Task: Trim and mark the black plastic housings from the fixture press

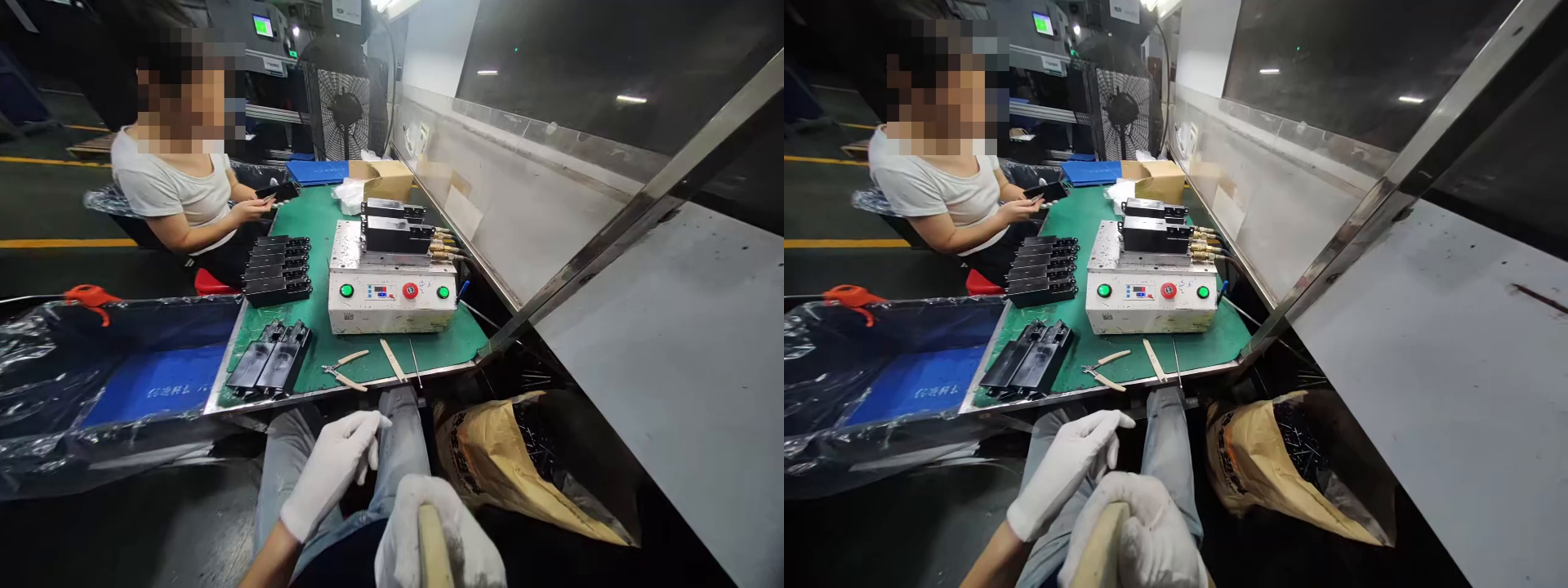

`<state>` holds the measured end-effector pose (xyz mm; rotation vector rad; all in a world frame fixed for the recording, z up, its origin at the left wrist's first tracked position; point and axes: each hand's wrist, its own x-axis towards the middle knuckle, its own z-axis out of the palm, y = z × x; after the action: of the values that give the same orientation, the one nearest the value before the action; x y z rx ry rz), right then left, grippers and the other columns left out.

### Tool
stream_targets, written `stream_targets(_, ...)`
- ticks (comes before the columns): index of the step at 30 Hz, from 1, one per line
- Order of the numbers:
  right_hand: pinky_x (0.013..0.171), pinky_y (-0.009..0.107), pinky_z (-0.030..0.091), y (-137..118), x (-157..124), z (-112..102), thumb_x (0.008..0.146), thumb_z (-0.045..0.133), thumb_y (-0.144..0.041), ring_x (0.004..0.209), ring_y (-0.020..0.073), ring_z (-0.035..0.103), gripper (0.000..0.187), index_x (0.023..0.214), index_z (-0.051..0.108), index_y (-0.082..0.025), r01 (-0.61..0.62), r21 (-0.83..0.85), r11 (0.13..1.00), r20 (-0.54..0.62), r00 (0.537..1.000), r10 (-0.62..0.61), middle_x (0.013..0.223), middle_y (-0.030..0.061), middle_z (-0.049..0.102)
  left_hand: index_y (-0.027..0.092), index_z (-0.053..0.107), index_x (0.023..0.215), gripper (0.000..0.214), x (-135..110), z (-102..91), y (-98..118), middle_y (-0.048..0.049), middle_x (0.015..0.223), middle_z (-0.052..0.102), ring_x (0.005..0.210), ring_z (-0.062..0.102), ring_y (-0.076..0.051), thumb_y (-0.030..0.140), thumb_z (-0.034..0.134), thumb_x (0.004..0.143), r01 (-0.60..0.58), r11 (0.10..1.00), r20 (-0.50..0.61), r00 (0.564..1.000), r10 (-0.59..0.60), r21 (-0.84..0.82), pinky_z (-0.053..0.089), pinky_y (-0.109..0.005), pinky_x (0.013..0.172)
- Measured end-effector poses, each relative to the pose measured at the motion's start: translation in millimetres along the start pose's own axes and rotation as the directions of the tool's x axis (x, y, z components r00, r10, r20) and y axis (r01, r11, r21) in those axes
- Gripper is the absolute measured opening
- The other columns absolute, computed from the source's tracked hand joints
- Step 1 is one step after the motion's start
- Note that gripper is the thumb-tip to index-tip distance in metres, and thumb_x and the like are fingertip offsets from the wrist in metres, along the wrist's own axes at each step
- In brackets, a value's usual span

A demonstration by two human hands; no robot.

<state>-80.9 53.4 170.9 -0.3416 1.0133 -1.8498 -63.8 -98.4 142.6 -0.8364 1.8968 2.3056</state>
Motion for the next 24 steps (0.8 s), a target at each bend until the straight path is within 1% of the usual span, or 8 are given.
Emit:
stream_targets(7,0.031,0.017,0.019,-2,18,-27,0.094,0.060,-0.070,0.031,0.0058,0.032,0.051,0.096,0.063,-0.019,0.028,-0.043,0.999,-0.039,0.999,-0.030,0.050,-0.0028,0.057,0.021,0.074,0.116,0.068,-30,-1.6,52,-0.0088,0.106,0.075,0.100,0.067,-0.023,0.077,0.062,0.081,-0.292,0.955,0.150,0.943,0.297,-0.051,0.053,-0.032,0.093)
stream_targets(11,0.048,0.022,0.042,-35,29,-46,0.097,0.057,-0.067,0.053,0.0126,0.055,0.051,0.093,0.070,-0.018,0.186,-0.356,0.916,-0.083,0.970,-0.229,0.067,0.0038,0.066,0.017,0.073,0.107,0.051,5,-6.2,15,-0.0103,0.100,0.076,0.089,0.070,-0.021,0.062,0.055,0.093,-0.227,0.959,-0.023,0.974,0.227,-0.168,0.056,-0.032,0.082)
stream_targets(14,0.073,0.029,0.052,-114,62,-67,0.099,0.061,-0.057,0.087,0.0208,0.065,0.041,0.104,0.078,-0.020,0.270,-0.755,0.597,-0.051,0.885,-0.464,0.101,0.0091,0.074,0.014,0.071,0.107,0.056,43,-27.3,-54,-0.0107,0.087,0.076,0.076,0.072,-0.021,0.064,0.051,0.093,-0.092,0.987,0.051,0.994,0.100,-0.135,0.056,-0.032,0.072)
stream_targets(16,0.078,0.031,0.053,-181,105,-83,0.098,0.064,-0.045,0.091,0.0216,0.066,0.030,0.110,0.078,-0.022,0.228,-0.920,0.318,0.001,0.814,-0.581,0.104,0.0070,0.076,0.014,0.070,0.112,0.068,64,-50.5,-104,-0.0138,0.092,0.079,0.080,0.075,-0.024,0.067,0.030,0.098,-0.002,0.987,0.089,0.996,-0.012,0.162,0.058,-0.035,0.073)
stream_targets(18,0.090,0.035,0.053,-246,162,-99,0.094,0.067,-0.037,0.099,0.0233,0.067,0.027,0.112,0.079,-0.022,0.220,-0.974,0.044,0.136,0.737,-0.662,0.110,0.0071,0.076,0.018,0.075,0.107,0.067,79,-80.0,-147,-0.0139,0.097,0.081,0.091,0.078,-0.027,0.056,0.019,0.101,0.008,0.759,0.048,0.997,-0.052,0.651,0.059,-0.040,0.086)
stream_targets(19,0.091,0.036,0.053,-274,192,-107,0.091,0.068,-0.036,0.098,0.0236,0.068,0.027,0.111,0.080,-0.022,0.203,-0.978,-0.046,0.179,0.713,-0.678,0.109,0.0075,0.077,0.021,0.078,0.106,0.049,85,-96.5,-165,-0.0153,0.113,0.081,0.113,0.074,-0.032,0.052,0.041,0.096,-0.025,0.685,0.077,0.996,-0.045,0.728,0.053,-0.046,0.105)
stream_targets(21,0.091,0.036,0.054,-317,250,-122,0.091,0.066,-0.033,0.096,0.0230,0.069,0.028,0.110,0.080,-0.020,0.168,-0.964,-0.207,0.263,0.716,-0.646,0.106,0.0084,0.077,0.023,0.081,0.112,0.041,95,-130.2,-196,-0.0166,0.142,0.069,0.148,0.048,-0.041,0.039,0.071,0.075,-0.059,0.578,0.096,0.995,-0.034,0.814,0.024,-0.058,0.129)
stream_targets(24,0.087,0.034,0.056,-351,308,-136,0.089,0.069,-0.034,0.085,0.0206,0.070,0.026,0.108,0.082,-0.021,0.186,-0.905,-0.383,0.375,0.776,-0.507,0.093,0.0056,0.078,0.027,0.068,0.139,0.055,111,-172.9,-239,-0.0116,0.160,0.052,0.155,0.039,-0.034,0.045,0.054,0.088,-0.014,0.284,0.030,0.998,-0.053,0.959,0.022,-0.056,0.132)
